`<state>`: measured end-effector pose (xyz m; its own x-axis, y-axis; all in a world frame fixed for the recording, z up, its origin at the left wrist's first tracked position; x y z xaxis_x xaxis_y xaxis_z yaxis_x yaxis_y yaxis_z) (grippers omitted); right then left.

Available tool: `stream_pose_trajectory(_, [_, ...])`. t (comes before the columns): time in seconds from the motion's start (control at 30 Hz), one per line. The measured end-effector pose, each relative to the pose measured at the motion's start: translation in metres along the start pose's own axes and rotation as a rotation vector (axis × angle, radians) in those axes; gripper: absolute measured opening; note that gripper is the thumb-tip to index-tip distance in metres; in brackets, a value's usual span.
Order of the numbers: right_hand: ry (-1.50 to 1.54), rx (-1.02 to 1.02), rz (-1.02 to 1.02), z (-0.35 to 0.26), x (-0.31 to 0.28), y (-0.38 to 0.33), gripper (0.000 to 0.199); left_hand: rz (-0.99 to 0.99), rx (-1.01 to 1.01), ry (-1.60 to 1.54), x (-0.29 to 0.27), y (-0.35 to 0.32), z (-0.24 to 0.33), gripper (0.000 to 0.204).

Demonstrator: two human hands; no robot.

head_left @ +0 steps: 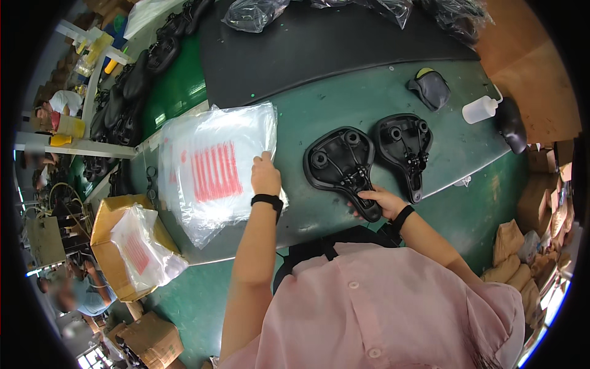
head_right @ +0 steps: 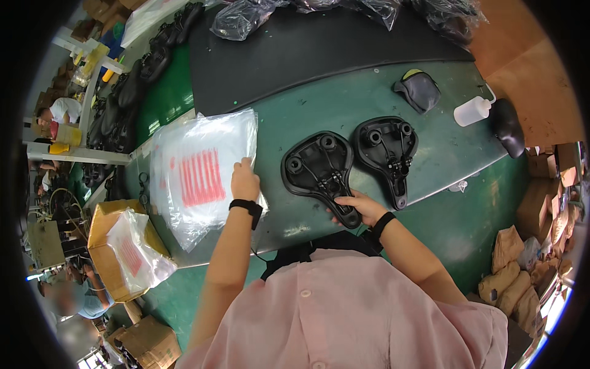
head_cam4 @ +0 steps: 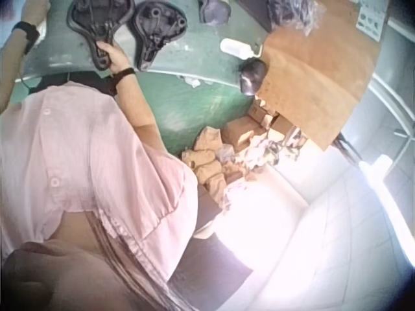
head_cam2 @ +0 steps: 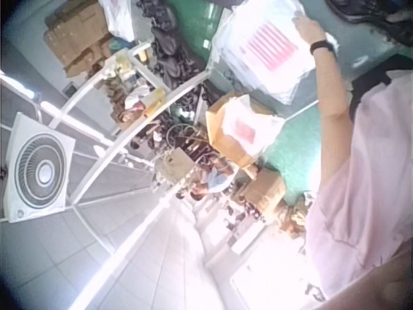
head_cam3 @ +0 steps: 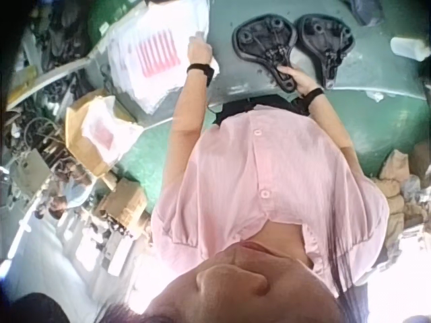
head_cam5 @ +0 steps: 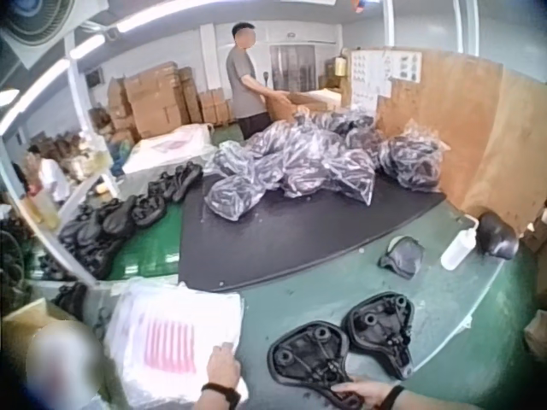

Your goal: The recorder is inspecting and organizing bicycle saddles on a workbench in a manufacturing workshop.

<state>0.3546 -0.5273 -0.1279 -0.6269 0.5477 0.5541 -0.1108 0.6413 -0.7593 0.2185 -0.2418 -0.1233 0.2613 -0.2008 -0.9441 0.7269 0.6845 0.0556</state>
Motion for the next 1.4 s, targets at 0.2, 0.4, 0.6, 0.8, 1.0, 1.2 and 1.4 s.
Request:
stream_pose_trajectory(0.2, [-0.014,-0.021,0.055,0.008,-0.009,0.005,0.035,-0.049,-0.173,-0.514,-0.013,-0.021,-0.061,0.021])
stream_pose_trajectory(0.4, [-0.053,-0.054,0.151,-0.013,0.011,-0.011,0.035,-0.055,-0.427,-0.921,-0.02,-0.042,-0.084,0.024])
stream_pose_trajectory(0.6, [-0.197,-0.193,0.2,-0.057,0.064,-0.021,0.047,-0.19,-0.522,-0.996,-0.046,-0.032,-0.072,0.021])
stream_pose_trajectory(0.8, [-0.098,-0.183,-0.126,-0.095,0.154,0.017,0.049,-0.154,-0.345,-1.076,-0.038,-0.031,-0.072,0.018])
stream_pose_trajectory(1.0, [-0.121,-0.115,-0.245,-0.093,0.195,0.1,0.041,-0.185,-0.283,-1.297,-0.029,-0.023,-0.065,0.023])
stream_pose_trajectory(1.2, [-0.007,-0.033,-0.226,-0.065,0.202,0.158,0.036,-0.173,-0.294,-1.069,-0.032,-0.033,-0.084,0.02])
stream_pose_trajectory(1.4, [0.009,-0.036,-0.113,-0.059,0.185,0.168,0.037,0.051,-0.633,-1.556,-0.075,-0.059,-0.128,0.011])
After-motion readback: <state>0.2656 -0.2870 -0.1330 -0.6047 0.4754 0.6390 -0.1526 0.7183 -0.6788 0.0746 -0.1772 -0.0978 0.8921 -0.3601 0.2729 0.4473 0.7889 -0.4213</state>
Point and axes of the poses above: each hand's wrist, its own y-axis towards the middle knuckle, its own x-axis out of the palm, z = x × y, the point moved 6 cm from there along y, towards the middle knuckle, and after that the axes turned 10 degrees about x, right-handed, at the moved point
